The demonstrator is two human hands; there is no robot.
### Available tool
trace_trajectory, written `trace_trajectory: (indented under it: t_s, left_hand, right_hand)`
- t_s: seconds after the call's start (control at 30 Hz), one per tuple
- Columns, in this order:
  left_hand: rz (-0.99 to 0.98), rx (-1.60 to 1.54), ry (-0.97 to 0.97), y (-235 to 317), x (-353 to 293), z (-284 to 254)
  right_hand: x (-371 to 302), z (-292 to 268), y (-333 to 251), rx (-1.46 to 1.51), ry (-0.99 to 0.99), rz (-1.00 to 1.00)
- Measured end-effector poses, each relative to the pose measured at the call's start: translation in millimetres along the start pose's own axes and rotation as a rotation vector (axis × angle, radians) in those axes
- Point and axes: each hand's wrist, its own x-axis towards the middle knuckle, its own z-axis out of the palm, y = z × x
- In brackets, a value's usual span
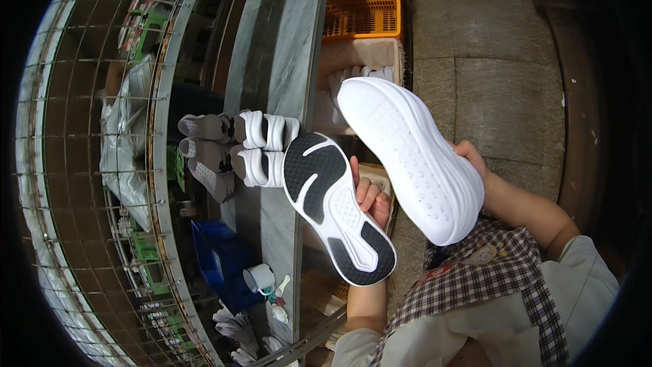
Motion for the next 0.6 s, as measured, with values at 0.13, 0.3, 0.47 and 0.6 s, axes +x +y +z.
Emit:
trace_trajectory:
  t_s: [0.13, 0.3, 0.47, 0.6]
  left_hand:
    - [0.021, 0.088, 0.042, 6, 1, 2]
    - [0.001, 0.115, -0.022, 6, 11, -1]
    - [0.15, 0.702, 0.713, -3, 17, 3]
    - [-0.117, 0.759, 0.688, 10, 22, 6]
  right_hand:
    - [-3, -6, -1, 0.018, 0.012, 0.026]
    - [2, -6, 1, -0.086, 0.068, -0.003]
    - [13, -7, 3, -0.575, 0.072, 0.007]
    - [23, -14, 5, -0.484, 0.079, 0.093]
